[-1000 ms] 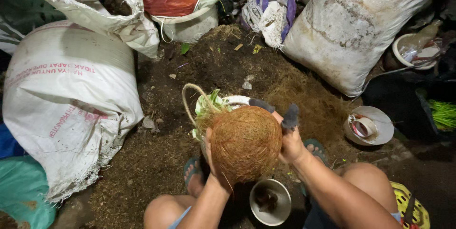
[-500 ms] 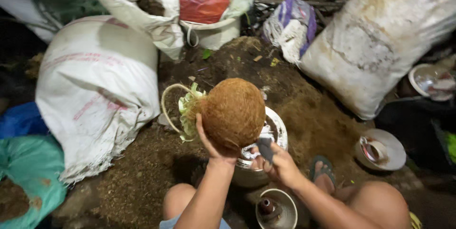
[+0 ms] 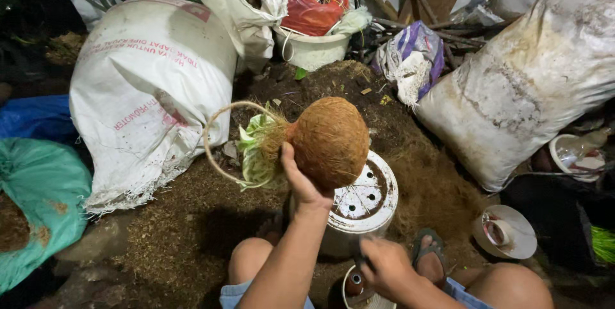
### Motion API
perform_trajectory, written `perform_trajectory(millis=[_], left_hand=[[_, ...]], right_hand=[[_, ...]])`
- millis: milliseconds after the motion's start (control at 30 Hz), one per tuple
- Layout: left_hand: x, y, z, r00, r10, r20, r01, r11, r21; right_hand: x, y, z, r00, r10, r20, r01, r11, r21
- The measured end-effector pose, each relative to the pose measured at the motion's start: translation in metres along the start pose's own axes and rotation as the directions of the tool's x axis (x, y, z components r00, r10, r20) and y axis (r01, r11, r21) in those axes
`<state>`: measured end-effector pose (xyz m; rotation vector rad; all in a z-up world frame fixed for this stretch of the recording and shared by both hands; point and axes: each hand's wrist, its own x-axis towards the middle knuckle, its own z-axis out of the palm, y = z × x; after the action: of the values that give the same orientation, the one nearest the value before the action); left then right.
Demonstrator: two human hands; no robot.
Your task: The person scrubs the exterior of a coconut shell planter with a small brush, rotating it to clean all sides. The person then uses a cloth to wipe the surface and continues scrubbing with the brush.
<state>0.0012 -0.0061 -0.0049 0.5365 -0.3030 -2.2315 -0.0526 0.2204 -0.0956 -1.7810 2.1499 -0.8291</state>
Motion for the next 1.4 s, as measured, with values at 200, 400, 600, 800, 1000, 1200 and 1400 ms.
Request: perform_trajectory(millis=[200, 400, 600, 800, 1000, 1200, 1400], left_hand=[[0.018, -0.019, -0.037, 0.982, 0.145, 0.125, -0.157, 0.983, 0.096], [0.02, -0.033, -0.068, 0.963, 0.122, 0.241, -0.208, 0.904, 0.375], [-0.003, -0.02, -0.038, 0.899, -0.138, 0.415, 0.104, 0.989, 0.104], [0.002, -0.002, -0.015, 0.968, -0.081, 0.236, 0.065, 0.995, 0.074], [0.019, -0.011, -0.023, 0.965, 0.164, 0.203, -0.206, 0.956, 0.207], [0.031, -0.029, -0.035, 0.928, 0.339, 0.156, -0.366, 0.908, 0.202], [0.021, -0.033, -0.043, 0.914, 0.296, 0.278, -0.377, 0.872, 0.311]], right_hand=[[0.015, -0.034, -0.148, 0.917, -0.37, 0.149, 0.399, 0.864, -0.308], [0.116, -0.007, -0.232, 0.879, -0.363, -0.309, 0.346, 0.932, -0.109], [0.192, 0.096, -0.079, 0.784, 0.591, -0.19, -0.371, 0.691, 0.62], [0.059, 0.053, 0.078, 0.965, 0.254, -0.072, -0.193, 0.866, 0.461], [0.017, -0.039, -0.053, 0.992, -0.09, 0.084, 0.068, 0.971, 0.231], [0.024, -0.081, -0.141, 0.93, -0.348, 0.116, 0.326, 0.929, 0.173], [0.048, -0.057, -0.205, 0.894, -0.438, 0.099, 0.443, 0.828, -0.344]])
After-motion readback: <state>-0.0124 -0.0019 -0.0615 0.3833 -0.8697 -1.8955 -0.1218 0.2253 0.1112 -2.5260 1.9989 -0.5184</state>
